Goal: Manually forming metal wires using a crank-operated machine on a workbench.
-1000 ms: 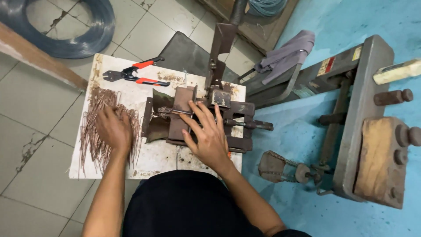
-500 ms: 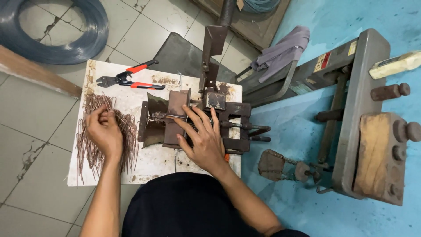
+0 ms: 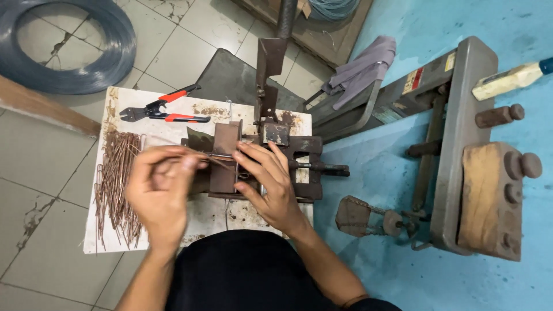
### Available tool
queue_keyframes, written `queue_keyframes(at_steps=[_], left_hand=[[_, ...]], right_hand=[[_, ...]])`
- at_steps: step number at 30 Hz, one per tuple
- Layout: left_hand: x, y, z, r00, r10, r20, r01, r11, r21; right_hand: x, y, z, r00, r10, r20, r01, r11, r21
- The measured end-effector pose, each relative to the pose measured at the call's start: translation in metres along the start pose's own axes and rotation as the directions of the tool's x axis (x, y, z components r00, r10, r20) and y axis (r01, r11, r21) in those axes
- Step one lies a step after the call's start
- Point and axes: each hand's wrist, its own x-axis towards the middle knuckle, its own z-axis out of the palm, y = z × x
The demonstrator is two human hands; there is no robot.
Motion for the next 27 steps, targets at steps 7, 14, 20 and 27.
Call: queue_keyframes(at_steps=[7,14,20,27], left_hand=[[-0.014,-0.03,0.034,0.938,-0.287,0.194,0.311,0.944,-0.109],[-0.018,-0.078,0.009,0.938,0.144,0.315,-0.307,0.769,0.561],[-0.021,-0.12,-0.002,0.778,0.2,0.595,-0.612,0.455,0.647],[-0.022,-0.136,-0.006,0.821,0.211,0.531,-0.556,0.513,0.655]], right_hand=[[-0.008,0.038,-0.004,0.995,0.057,-0.082,-0.064,0.994,-0.088],[-0.013,0.047,-0.034,0.966,0.213,0.147,-0.184,0.965,-0.189],[0.0,0.042,-0.043,0.936,0.208,0.283,-0.173,0.974,-0.145],[0.003,0.044,-0.036,0.971,0.077,0.226,0.012,0.931,-0.365]])
